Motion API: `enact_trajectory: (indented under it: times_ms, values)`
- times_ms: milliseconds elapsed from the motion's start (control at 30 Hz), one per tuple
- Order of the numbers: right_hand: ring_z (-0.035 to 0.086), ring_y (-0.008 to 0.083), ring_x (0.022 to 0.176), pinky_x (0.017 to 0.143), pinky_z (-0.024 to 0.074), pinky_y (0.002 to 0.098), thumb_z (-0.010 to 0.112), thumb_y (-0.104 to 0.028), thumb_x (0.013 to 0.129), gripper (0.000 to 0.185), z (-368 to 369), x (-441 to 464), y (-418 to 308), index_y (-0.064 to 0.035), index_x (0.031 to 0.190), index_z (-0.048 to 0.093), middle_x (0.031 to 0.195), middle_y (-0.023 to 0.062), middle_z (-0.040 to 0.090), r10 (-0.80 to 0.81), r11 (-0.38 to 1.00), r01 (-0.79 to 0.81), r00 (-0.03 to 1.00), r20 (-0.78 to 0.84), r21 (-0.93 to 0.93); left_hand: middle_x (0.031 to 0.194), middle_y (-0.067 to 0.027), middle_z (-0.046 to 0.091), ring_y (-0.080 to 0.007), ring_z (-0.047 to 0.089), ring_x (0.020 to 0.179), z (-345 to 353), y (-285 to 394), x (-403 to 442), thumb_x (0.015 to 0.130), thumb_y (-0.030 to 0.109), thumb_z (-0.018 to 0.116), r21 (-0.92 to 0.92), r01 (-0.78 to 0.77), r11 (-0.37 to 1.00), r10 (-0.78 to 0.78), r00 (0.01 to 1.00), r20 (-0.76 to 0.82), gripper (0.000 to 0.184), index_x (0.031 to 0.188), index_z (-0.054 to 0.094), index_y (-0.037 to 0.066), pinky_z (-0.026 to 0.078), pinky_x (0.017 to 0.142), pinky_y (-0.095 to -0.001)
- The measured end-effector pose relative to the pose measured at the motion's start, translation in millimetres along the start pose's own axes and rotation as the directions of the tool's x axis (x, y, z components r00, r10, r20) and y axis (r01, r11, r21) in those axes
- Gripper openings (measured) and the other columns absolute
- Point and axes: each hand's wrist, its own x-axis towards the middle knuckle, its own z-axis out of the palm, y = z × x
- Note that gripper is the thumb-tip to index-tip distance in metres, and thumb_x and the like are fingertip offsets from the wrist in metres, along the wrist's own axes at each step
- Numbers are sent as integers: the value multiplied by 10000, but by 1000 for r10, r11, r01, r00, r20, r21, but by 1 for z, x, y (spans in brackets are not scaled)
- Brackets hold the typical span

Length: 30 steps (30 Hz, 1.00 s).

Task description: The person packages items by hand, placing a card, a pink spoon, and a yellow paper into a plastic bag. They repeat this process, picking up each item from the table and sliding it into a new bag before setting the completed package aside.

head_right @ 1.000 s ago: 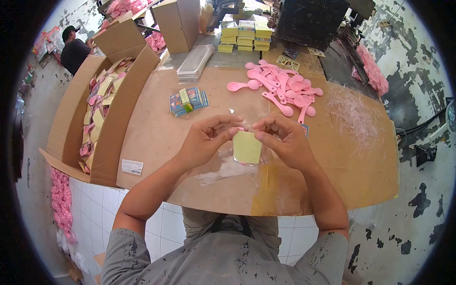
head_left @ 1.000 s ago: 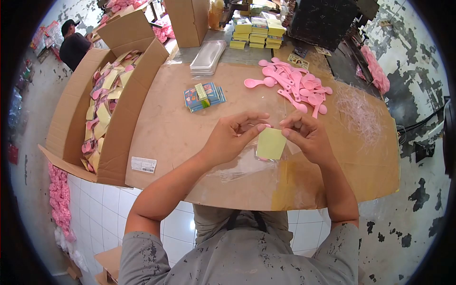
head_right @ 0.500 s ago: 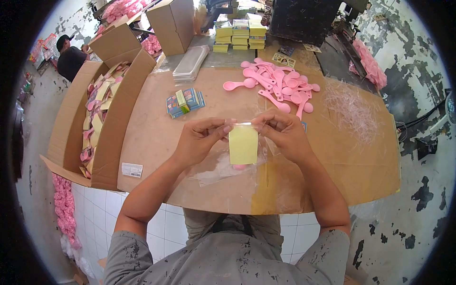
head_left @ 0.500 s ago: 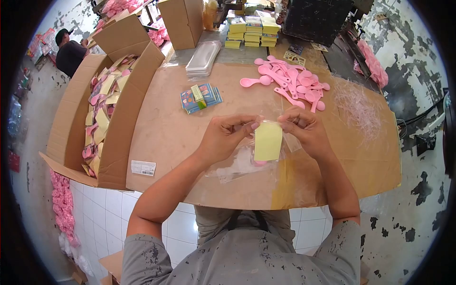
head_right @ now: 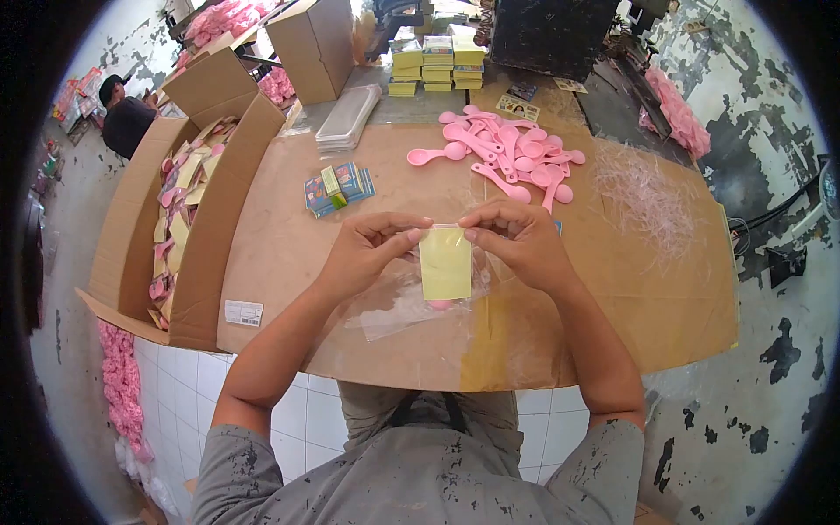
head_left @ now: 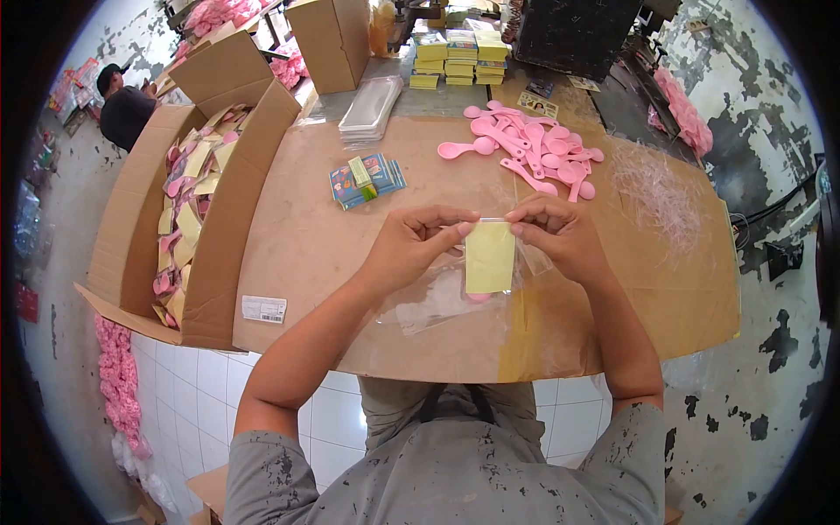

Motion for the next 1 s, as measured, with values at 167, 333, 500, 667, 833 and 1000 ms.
enact_trajectory:
  times_ms: [167, 333, 500, 667, 833, 1000]
  values:
    - [679, 96, 939, 832, 548, 247, 725, -7, 948, 273, -1, 1, 0, 31, 1217, 692, 1067, 48, 715, 7, 1000, -7, 1000, -8, -2, 1140, -86, 754, -132, 714, 1000, -1, -1, 1, 1027, 104, 673, -3, 41, 999, -41, 999, 21, 274, 1271, 714, -14, 614, 861, -295]
    - [672, 103, 946, 852, 549, 273, 726, -20, 944, 378, 6, -4, -20, 42, 1303, 625, 1061, 42, 710, 134, 983, -111, 979, 156, -144, 1153, -89, 742, -131, 708, 1010, -4, -2, 2, 1026, 99, 674, -11, -37, 999, 36, 999, -36, 324, 1329, 673, -14, 611, 867, -291]
    - [671, 103, 974, 860, 547, 277, 717, -12, 947, 366, 1, 3, -12, 49, 1296, 627, 1064, 51, 716, 94, 991, -78, 984, 148, -113, 1116, -84, 731, -129, 709, 992, 6, 0, 2, 1013, 120, 698, -64, -212, 975, 203, 971, -125, 356, 1335, 639, -20, 614, 838, -288]
    - [670, 114, 974, 866, 538, 288, 708, -73, 972, 307, 1, 4, -29, 3, 1267, 669, 1045, 50, 728, -1, 998, 4, 999, 41, -56, 1034, -73, 743, -113, 715, 921, -19, 8, 1, 985, 166, 743, 31, 13, 999, -17, 992, 125, 334, 1253, 644, -7, 590, 809, -273]
    - [665, 129, 954, 842, 526, 307, 712, -159, 979, 301, -42, -3, -34, -57, 1262, 696, 1047, 49, 735, 0, 866, -10, 1000, -20, -500, 1367, -200, 636, -253, 653, 1249, -61, 41, 11, 1078, 244, 569, -61, -607, 792, 436, 634, -639, 438, 1408, 500, -36, 563, 988, -376]
    - [662, 197, 961, 858, 519, 347, 753, -158, 924, 322, -69, -11, -13, -50, 1225, 714, 1033, 74, 709, 0, 699, -56, 997, -79, -713, 1294, -134, 683, -209, 704, 1096, -63, 23, 18, 1048, 246, 640, -106, -363, 926, 239, 778, -581, 472, 1410, 532, -38, 576, 853, -326]
